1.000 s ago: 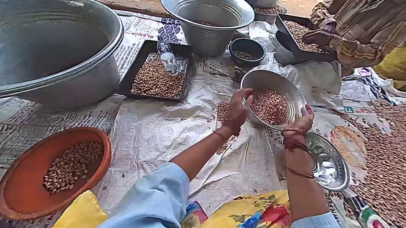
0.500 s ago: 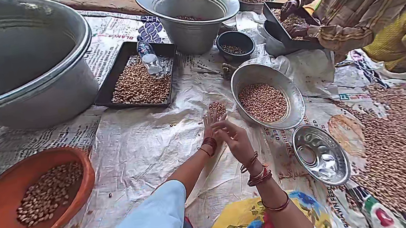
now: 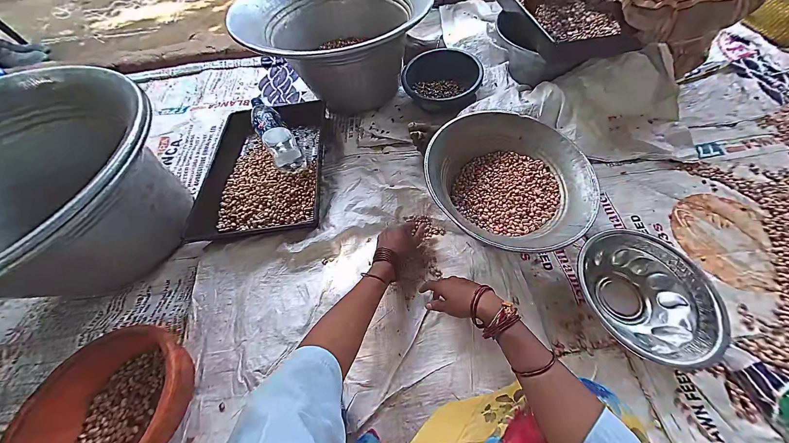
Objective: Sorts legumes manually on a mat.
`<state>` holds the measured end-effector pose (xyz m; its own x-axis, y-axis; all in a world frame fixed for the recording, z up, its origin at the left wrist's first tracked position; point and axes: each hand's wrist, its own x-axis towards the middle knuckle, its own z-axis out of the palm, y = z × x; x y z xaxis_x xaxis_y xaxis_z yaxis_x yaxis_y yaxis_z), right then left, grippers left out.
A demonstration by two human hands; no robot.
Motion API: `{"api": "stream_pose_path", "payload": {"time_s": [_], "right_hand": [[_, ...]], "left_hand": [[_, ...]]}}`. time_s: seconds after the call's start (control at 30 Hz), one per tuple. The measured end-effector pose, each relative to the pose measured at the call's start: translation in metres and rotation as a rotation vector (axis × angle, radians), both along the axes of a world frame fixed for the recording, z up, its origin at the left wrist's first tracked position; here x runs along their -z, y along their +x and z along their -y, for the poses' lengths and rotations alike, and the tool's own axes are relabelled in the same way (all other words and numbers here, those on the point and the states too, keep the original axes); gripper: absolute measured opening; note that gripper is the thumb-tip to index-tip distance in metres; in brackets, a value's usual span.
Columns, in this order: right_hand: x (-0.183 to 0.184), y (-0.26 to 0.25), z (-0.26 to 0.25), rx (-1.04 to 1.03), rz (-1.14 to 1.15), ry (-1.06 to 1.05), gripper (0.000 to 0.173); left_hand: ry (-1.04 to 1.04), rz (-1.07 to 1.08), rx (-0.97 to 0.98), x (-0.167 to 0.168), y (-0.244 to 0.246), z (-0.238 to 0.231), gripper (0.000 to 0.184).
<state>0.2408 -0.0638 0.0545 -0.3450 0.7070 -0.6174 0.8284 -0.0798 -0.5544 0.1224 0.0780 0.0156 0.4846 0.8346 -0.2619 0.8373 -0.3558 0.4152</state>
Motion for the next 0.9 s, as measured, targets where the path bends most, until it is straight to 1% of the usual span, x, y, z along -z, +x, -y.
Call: {"api": "stream_pose_path", "payload": {"time_s": [0.03, 0.1, 0.13, 0.2, 0.27, 0.3, 0.33, 0.37, 0.4, 0.43, 0.47, 0.5, 0.53, 0.57, 0.6, 0.63, 0.67, 0.7, 0.73, 0.77, 0.8, 0.83, 0.9], "right_hand": [[0.0, 0.002, -0.001, -0.009, -0.007, 0.009, 0.048], [0.002, 0.004, -0.001, -0.032, -0.024, 0.023, 0.05], [0.002, 0.005, -0.002, -0.035, -0.032, 0.031, 0.051], [0.003, 0.005, -0.005, -0.027, -0.036, 0.04, 0.052], [0.005, 0.004, -0.008, -0.03, -0.033, 0.034, 0.053], [0.006, 0.004, -0.01, -0.033, -0.034, 0.031, 0.053], [0.006, 0.004, -0.011, -0.031, -0.037, 0.026, 0.053], [0.005, 0.005, -0.011, -0.026, -0.042, 0.025, 0.052], [0.005, 0.007, -0.011, -0.018, -0.047, 0.028, 0.051], [0.004, 0.009, -0.01, -0.006, -0.049, 0.035, 0.05], [0.004, 0.011, -0.01, 0.009, -0.043, 0.042, 0.051], [0.004, 0.015, -0.009, 0.032, -0.034, 0.053, 0.052], [0.002, 0.018, -0.009, 0.058, -0.014, 0.063, 0.052], [-0.001, 0.022, -0.007, 0.081, 0.013, 0.069, 0.052], [-0.004, 0.024, -0.005, 0.106, 0.039, 0.076, 0.052], [-0.007, 0.026, -0.005, 0.129, 0.06, 0.086, 0.052], [-0.008, 0.028, -0.005, 0.145, 0.076, 0.094, 0.053], [-0.008, 0.028, -0.005, 0.156, 0.082, 0.1, 0.053], [-0.009, 0.027, -0.006, 0.158, 0.083, 0.102, 0.054], [-0.011, 0.025, -0.007, 0.15, 0.085, 0.093, 0.055], [-0.012, 0.022, -0.008, 0.138, 0.087, 0.083, 0.056], [-0.013, 0.019, -0.01, 0.125, 0.087, 0.075, 0.056], [-0.012, 0.015, -0.011, 0.104, 0.087, 0.058, 0.055]], "left_hand": [[-0.017, 0.046, -0.088, -0.01, -0.001, -0.007, 0.052], [0.071, 0.204, -0.183, -0.036, -0.006, -0.019, 0.052], [0.144, 0.294, -0.185, -0.056, -0.006, -0.024, 0.05], [0.288, 0.425, -0.147, -0.107, 0.009, -0.03, 0.047], [0.325, 0.513, -0.022, -0.158, 0.034, -0.024, 0.043], [0.295, 0.551, 0.098, -0.178, 0.048, -0.021, 0.042], [0.23, 0.562, 0.258, -0.19, 0.061, -0.02, 0.042], [0.128, 0.507, 0.413, -0.202, 0.069, -0.018, 0.046], [0.038, 0.426, 0.532, -0.211, 0.073, -0.016, 0.054], [-0.003, 0.397, 0.594, -0.212, 0.07, -0.015, 0.06], [0.015, 0.436, 0.582, -0.206, 0.059, -0.014, 0.061], [0.071, 0.504, 0.51, -0.193, 0.042, -0.012, 0.057], [0.157, 0.569, 0.398, -0.171, 0.021, -0.012, 0.052], [0.232, 0.596, 0.266, -0.142, -0.005, -0.012, 0.047], [0.282, 0.553, 0.132, -0.109, -0.035, -0.013, 0.043], [0.272, 0.445, -0.006, -0.077, -0.068, -0.013, 0.044], [0.239, 0.318, -0.141, -0.045, -0.101, -0.012, 0.049], [0.19, 0.2, -0.264, -0.016, -0.128, -0.008, 0.058], [0.153, 0.091, -0.348, 0.009, -0.147, 0.001, 0.07], [0.137, 0.024, -0.369, 0.03, -0.156, 0.015, 0.082], [0.168, -0.007, -0.335, 0.046, -0.154, 0.034, 0.092], [0.205, -0.016, -0.271, 0.056, -0.145, 0.054, 0.098], [0.249, 0.05, -0.126, 0.067, -0.114, 0.082, 0.103]]}}
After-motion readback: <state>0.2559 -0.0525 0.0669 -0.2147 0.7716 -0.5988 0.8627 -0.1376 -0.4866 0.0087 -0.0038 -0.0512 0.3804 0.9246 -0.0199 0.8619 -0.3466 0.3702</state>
